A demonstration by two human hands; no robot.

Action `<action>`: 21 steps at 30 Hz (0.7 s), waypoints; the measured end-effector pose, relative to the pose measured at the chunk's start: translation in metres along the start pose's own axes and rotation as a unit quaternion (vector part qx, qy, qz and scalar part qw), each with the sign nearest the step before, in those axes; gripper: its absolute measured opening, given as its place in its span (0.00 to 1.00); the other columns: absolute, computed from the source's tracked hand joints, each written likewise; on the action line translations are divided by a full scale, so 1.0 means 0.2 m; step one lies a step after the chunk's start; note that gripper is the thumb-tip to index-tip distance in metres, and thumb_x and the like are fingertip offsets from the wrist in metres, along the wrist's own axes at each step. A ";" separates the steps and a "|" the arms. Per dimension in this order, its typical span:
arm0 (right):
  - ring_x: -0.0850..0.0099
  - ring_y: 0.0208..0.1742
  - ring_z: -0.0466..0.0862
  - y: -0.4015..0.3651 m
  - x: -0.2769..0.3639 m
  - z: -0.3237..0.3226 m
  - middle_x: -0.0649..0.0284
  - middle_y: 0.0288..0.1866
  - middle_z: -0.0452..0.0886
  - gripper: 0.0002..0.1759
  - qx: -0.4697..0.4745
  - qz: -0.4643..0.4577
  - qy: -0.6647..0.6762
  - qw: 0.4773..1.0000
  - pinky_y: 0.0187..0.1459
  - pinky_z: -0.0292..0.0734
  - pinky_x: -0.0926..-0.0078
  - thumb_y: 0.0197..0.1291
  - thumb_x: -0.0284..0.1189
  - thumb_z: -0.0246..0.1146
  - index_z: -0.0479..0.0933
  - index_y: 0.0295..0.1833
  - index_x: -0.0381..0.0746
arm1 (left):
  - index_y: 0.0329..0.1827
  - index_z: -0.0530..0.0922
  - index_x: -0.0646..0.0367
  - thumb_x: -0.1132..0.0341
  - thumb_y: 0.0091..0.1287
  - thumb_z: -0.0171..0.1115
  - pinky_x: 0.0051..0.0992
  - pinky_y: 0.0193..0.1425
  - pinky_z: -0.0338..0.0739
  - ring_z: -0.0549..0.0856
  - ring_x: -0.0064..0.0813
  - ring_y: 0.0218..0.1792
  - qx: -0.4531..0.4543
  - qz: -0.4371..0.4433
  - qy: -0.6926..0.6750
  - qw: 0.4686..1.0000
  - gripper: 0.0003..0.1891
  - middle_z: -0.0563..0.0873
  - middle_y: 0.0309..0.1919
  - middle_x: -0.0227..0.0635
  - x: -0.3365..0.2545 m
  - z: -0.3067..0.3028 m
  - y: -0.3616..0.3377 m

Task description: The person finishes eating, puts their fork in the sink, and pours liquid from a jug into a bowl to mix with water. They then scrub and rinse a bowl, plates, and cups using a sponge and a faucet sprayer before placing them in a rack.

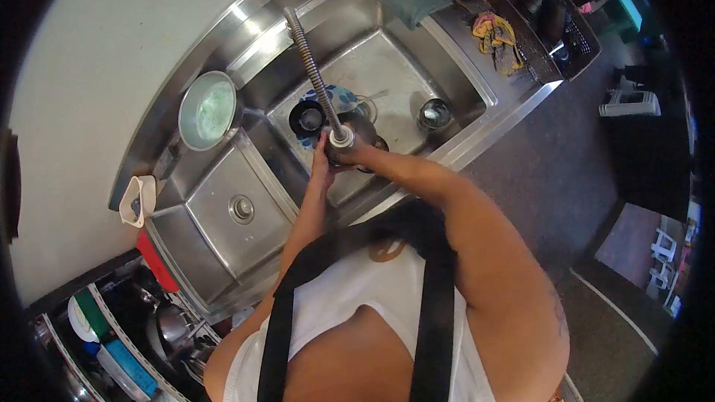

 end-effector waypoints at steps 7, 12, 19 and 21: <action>0.61 0.57 0.74 -0.06 0.14 -0.19 0.57 0.50 0.77 0.17 0.139 -0.041 0.059 0.988 0.57 0.70 0.64 0.55 0.40 0.61 0.75 0.49 0.46 | 0.66 0.64 0.50 0.33 0.62 0.45 0.52 0.41 0.81 0.80 0.44 0.51 -0.003 0.022 0.027 0.999 0.37 0.77 0.56 0.40 0.05 -0.13 0.09; 0.65 0.56 0.74 -0.03 0.10 -0.08 0.56 0.52 0.76 0.17 0.110 0.054 0.089 0.988 0.54 0.70 0.61 0.60 0.42 0.58 0.74 0.47 0.41 | 0.66 0.64 0.50 0.33 0.62 0.46 0.56 0.45 0.79 0.80 0.44 0.52 0.063 0.005 -0.013 0.998 0.37 0.76 0.58 0.40 0.02 0.03 0.02; 0.69 0.40 0.79 -0.05 0.20 -0.02 0.59 0.35 0.80 0.13 0.118 -0.037 0.005 0.992 0.42 0.72 0.71 0.53 0.33 0.62 0.75 0.40 0.35 | 0.66 0.65 0.52 0.27 0.57 0.44 0.61 0.49 0.73 0.75 0.49 0.58 0.071 -0.168 0.020 0.983 0.44 0.75 0.57 0.46 -0.03 -0.04 -0.01; 0.70 0.38 0.79 -0.03 0.26 -0.16 0.60 0.34 0.79 0.13 0.089 -0.052 0.128 0.986 0.41 0.73 0.72 0.53 0.34 0.65 0.75 0.38 0.36 | 0.67 0.65 0.51 0.24 0.56 0.39 0.62 0.58 0.65 0.72 0.50 0.61 -0.023 -0.220 0.071 0.973 0.46 0.72 0.62 0.45 -0.08 -0.10 -0.08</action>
Point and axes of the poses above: each hand's wrist, its own y-axis towards the middle knuckle, its own z-axis out of the palm, x = y × z, the point moved 9 cm from there along y, towards the middle knuckle
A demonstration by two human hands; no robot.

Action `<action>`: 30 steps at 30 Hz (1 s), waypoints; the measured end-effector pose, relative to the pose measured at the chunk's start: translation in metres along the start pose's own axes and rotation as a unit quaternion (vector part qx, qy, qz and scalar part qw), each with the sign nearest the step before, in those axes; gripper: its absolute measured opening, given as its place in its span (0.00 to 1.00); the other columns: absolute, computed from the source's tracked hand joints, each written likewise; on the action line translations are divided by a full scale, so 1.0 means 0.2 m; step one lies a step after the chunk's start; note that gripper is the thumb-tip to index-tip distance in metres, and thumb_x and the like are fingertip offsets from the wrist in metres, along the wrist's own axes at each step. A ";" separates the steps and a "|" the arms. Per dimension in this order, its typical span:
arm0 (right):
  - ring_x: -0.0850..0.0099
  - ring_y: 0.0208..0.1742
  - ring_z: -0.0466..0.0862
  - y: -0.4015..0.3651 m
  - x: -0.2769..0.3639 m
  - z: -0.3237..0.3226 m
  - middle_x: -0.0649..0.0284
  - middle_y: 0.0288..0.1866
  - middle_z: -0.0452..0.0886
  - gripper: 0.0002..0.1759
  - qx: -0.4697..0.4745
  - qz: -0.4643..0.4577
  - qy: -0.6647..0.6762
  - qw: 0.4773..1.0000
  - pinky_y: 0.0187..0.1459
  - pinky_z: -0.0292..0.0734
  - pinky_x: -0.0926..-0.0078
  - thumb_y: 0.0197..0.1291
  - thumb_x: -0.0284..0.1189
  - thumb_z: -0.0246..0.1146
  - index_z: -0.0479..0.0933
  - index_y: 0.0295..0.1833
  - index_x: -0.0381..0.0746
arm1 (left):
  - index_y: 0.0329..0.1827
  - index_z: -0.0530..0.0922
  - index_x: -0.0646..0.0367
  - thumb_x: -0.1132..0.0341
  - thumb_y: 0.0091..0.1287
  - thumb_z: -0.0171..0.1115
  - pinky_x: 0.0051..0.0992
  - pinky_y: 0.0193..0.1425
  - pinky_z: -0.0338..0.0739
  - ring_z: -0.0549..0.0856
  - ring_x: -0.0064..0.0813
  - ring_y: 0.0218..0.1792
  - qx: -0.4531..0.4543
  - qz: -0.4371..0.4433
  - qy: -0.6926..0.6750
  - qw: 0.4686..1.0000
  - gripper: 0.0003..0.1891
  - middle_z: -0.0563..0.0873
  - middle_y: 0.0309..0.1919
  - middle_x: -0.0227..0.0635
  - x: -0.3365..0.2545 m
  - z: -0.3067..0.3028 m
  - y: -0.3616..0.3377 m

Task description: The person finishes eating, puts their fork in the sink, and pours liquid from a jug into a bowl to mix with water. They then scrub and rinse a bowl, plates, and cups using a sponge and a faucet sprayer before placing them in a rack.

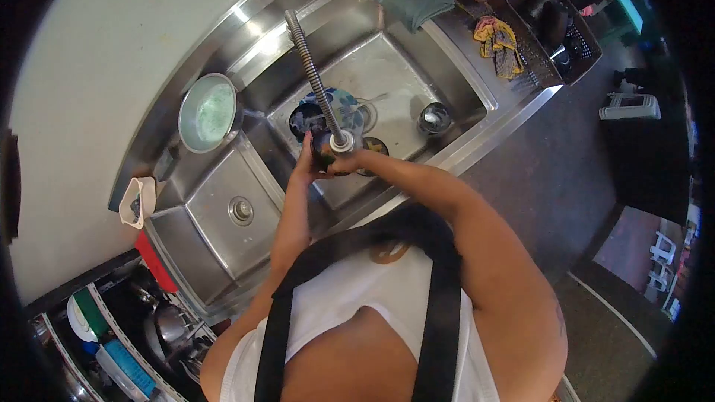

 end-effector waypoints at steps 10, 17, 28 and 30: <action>0.67 0.46 0.82 -0.21 -0.39 -0.20 0.60 0.47 0.83 0.29 -0.136 0.333 0.570 0.739 0.48 0.76 0.69 0.52 0.47 0.68 0.77 0.52 0.36 | 0.67 0.65 0.51 0.31 0.55 0.55 0.52 0.70 0.53 0.68 0.43 0.65 0.138 0.029 -0.309 0.941 0.43 0.71 0.63 0.37 0.16 0.05 0.10; 0.64 0.45 0.80 -0.30 -0.60 -0.38 0.56 0.42 0.81 0.23 -0.353 0.286 0.114 0.883 0.50 0.73 0.66 0.54 0.35 0.67 0.76 0.51 0.31 | 0.57 0.71 0.59 0.61 0.66 0.59 0.32 0.50 0.76 0.79 0.29 0.52 0.019 0.277 -0.115 0.954 0.19 0.79 0.51 0.32 -0.09 0.08 -0.02; 0.56 0.56 0.75 -0.18 -0.12 -0.33 0.58 0.56 0.75 0.30 -0.274 0.010 -0.156 0.949 0.56 0.69 0.60 0.39 0.31 0.67 0.75 0.55 0.43 | 0.61 0.69 0.61 0.77 0.64 0.49 0.31 0.61 0.68 0.75 0.28 0.55 0.115 0.353 0.094 0.924 0.21 0.78 0.53 0.35 0.02 0.38 -0.05; 0.56 0.52 0.77 -0.08 -0.24 -0.38 0.57 0.51 0.77 0.27 -0.236 0.086 -0.190 0.949 0.52 0.71 0.60 0.40 0.31 0.67 0.76 0.52 0.44 | 0.62 0.68 0.60 0.74 0.64 0.54 0.31 0.62 0.67 0.75 0.28 0.55 0.101 0.344 0.094 0.929 0.21 0.78 0.52 0.34 0.04 0.39 -0.05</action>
Point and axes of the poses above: each hand's wrist, its own y-axis towards the middle knuckle, its own z-axis out of the palm, x = y × z, the point moved 9 cm from there along y, towards the middle knuckle
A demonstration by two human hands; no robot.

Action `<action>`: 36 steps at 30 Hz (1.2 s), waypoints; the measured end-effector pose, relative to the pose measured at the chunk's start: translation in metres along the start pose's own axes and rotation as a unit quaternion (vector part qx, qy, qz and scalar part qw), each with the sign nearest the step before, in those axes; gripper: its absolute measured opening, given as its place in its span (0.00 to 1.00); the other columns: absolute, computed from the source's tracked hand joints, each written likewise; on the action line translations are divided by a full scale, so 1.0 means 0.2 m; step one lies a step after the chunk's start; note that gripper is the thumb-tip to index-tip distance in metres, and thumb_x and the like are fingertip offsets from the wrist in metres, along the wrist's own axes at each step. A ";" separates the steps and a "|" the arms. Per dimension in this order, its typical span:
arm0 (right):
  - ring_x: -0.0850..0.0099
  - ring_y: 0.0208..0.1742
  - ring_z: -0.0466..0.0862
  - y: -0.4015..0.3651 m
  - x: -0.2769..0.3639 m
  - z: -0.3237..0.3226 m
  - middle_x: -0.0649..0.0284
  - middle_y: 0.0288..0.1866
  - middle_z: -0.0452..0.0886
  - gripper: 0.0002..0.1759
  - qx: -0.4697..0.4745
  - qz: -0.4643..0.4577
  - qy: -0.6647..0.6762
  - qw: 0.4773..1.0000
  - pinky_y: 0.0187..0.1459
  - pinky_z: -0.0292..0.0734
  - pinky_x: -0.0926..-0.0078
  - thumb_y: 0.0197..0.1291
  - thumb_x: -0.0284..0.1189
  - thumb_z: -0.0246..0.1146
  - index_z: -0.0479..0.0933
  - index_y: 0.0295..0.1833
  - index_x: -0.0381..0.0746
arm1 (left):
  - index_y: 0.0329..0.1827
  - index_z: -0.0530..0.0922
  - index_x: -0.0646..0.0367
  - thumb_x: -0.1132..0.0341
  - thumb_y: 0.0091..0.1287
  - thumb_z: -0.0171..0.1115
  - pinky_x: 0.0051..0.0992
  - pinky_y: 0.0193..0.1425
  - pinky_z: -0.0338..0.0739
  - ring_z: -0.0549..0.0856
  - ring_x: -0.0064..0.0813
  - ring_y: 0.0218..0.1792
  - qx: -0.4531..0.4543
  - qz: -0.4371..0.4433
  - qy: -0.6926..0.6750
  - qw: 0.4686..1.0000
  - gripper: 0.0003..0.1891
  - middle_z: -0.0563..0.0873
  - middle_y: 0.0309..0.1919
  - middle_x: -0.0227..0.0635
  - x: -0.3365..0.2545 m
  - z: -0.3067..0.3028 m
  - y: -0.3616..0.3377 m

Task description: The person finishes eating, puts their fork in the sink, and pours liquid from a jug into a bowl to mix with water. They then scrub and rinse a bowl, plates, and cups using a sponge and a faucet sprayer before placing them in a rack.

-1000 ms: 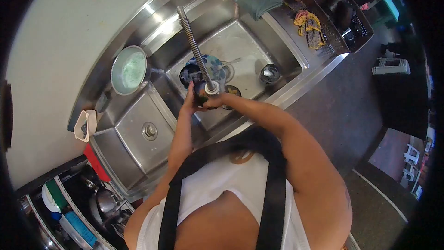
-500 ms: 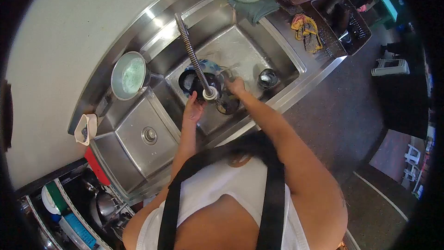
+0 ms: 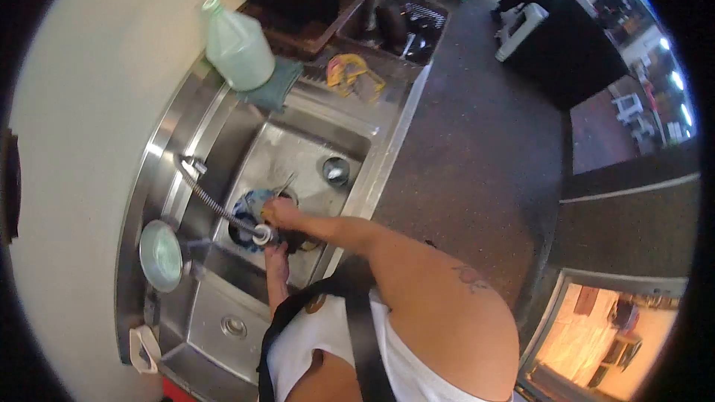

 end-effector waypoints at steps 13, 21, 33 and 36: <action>0.56 0.45 0.82 -0.03 -0.35 0.09 0.49 0.45 0.81 0.26 0.107 0.352 0.295 0.882 0.47 0.75 0.58 0.57 0.51 0.56 0.79 0.49 0.41 | 0.58 0.72 0.59 0.65 0.65 0.55 0.33 0.64 0.67 0.77 0.31 0.56 -0.023 -0.007 -0.146 0.989 0.19 0.79 0.53 0.34 -0.02 -0.15 0.00; 0.60 0.53 0.78 -0.36 -0.39 0.15 0.51 0.48 0.80 0.29 -0.017 0.509 0.443 0.738 0.54 0.70 0.58 0.60 0.49 0.56 0.74 0.55 0.34 | 0.56 0.72 0.57 0.64 0.62 0.59 0.36 0.61 0.70 0.77 0.33 0.53 -0.066 0.005 -0.323 0.944 0.19 0.79 0.51 0.34 0.03 -0.14 0.04; 0.58 0.54 0.77 -0.49 -0.59 0.61 0.46 0.53 0.76 0.32 -0.196 0.552 0.518 0.623 0.57 0.70 0.62 0.59 0.49 0.59 0.70 0.55 0.33 | 0.57 0.71 0.57 0.58 0.66 0.55 0.36 0.60 0.71 0.76 0.36 0.54 -0.058 0.033 -0.337 0.939 0.19 0.77 0.53 0.38 -0.03 0.01 0.09; 0.59 0.57 0.76 -0.41 -0.52 0.45 0.49 0.55 0.76 0.30 -0.135 0.462 0.670 0.565 0.58 0.69 0.60 0.58 0.49 0.60 0.73 0.53 0.34 | 0.61 0.70 0.59 0.58 0.67 0.53 0.42 0.67 0.64 0.72 0.40 0.61 -0.054 -0.009 -0.435 0.899 0.22 0.74 0.60 0.41 0.02 0.00 0.05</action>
Point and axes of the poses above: each hand's wrist, its own y-axis towards the middle knuckle, its own z-axis out of the palm, x = y × z, the point moved 9 cm from there along y, towards the middle knuckle
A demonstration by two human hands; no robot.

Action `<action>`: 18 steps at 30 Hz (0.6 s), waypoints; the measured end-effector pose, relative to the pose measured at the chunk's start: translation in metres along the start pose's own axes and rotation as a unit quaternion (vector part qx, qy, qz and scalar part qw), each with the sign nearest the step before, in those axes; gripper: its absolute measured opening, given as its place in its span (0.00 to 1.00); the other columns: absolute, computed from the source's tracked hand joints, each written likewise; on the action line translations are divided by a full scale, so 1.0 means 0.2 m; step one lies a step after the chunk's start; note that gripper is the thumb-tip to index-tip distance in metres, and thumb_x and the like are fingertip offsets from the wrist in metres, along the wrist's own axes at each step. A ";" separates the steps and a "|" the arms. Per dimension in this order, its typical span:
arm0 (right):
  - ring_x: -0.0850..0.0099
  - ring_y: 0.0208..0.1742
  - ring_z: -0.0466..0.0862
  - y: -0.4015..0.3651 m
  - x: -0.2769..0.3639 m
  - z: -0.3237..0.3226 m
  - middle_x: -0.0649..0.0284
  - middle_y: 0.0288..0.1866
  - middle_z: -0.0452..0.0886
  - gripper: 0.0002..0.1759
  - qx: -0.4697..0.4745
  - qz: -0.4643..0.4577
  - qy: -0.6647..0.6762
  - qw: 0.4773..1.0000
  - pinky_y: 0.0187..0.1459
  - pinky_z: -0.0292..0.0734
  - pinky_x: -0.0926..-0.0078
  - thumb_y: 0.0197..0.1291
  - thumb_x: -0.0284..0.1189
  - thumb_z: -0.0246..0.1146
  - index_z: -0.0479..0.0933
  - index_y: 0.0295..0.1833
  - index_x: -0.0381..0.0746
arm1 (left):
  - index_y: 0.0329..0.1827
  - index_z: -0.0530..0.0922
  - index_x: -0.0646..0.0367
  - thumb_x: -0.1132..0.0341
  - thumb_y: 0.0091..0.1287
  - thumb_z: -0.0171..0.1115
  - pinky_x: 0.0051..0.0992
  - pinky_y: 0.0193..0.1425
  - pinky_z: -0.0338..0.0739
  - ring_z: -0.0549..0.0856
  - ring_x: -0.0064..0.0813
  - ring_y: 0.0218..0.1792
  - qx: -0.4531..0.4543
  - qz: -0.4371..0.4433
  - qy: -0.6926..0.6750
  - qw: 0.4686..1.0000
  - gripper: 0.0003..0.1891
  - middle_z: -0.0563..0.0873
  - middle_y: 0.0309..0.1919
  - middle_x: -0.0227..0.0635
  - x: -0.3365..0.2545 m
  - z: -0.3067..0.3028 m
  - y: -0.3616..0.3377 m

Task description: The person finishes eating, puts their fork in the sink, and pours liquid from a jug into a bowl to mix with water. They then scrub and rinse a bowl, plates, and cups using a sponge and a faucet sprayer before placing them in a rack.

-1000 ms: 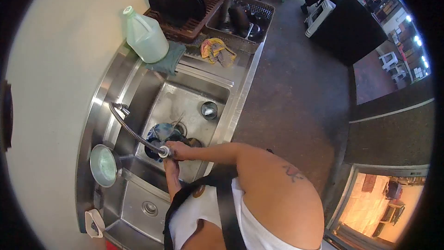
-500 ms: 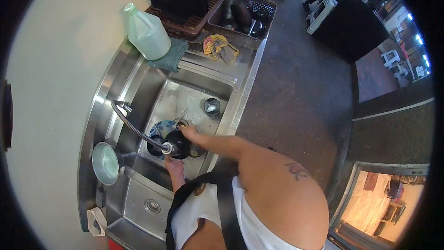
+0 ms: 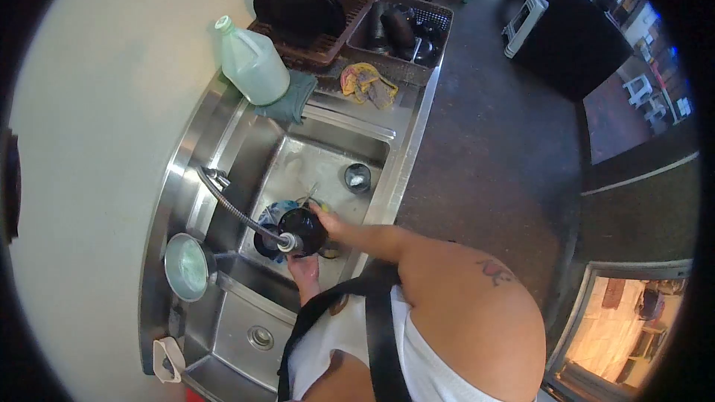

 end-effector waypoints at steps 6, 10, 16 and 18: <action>0.64 0.46 0.82 -0.31 0.20 0.22 0.54 0.48 0.80 0.29 0.123 0.127 -0.037 0.984 0.52 0.76 0.65 0.53 0.48 0.66 0.75 0.51 0.36 | 0.66 0.62 0.47 0.54 0.69 0.50 0.41 0.62 0.69 0.68 0.38 0.65 -0.248 0.009 0.284 0.926 0.23 0.66 0.66 0.36 -0.06 -0.22 -0.12; 0.63 0.46 0.81 0.06 0.06 0.09 0.54 0.48 0.80 0.29 0.057 0.044 -0.212 0.975 0.51 0.75 0.64 0.53 0.46 0.65 0.75 0.53 0.35 | 0.67 0.60 0.44 0.51 0.67 0.53 0.44 0.52 0.74 0.72 0.37 0.59 -0.137 0.028 0.336 0.932 0.27 0.68 0.62 0.33 -0.04 -0.26 0.04; 0.54 0.47 0.79 -0.41 0.13 0.45 0.49 0.49 0.79 0.33 0.100 0.066 -0.225 0.967 0.51 0.71 0.57 0.56 0.52 0.58 0.76 0.51 0.32 | 0.63 0.66 0.48 0.42 0.64 0.52 0.46 0.58 0.67 0.67 0.33 0.62 -0.111 -0.020 0.265 0.958 0.29 0.69 0.62 0.30 0.10 -0.20 0.03; 0.51 0.48 0.79 -0.17 -0.03 0.35 0.47 0.52 0.78 0.34 0.145 0.008 -0.322 0.936 0.52 0.70 0.55 0.55 0.53 0.57 0.76 0.50 0.32 | 0.62 0.69 0.47 0.41 0.64 0.51 0.45 0.57 0.69 0.72 0.33 0.60 -0.098 0.009 0.265 0.959 0.29 0.74 0.59 0.31 0.10 -0.29 0.10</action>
Point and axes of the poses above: each hand's wrist, its own y-axis towards the middle knuckle, its own z-axis out of the palm, x = y × z, the point moved 9 cm from there along y, towards the middle knuckle
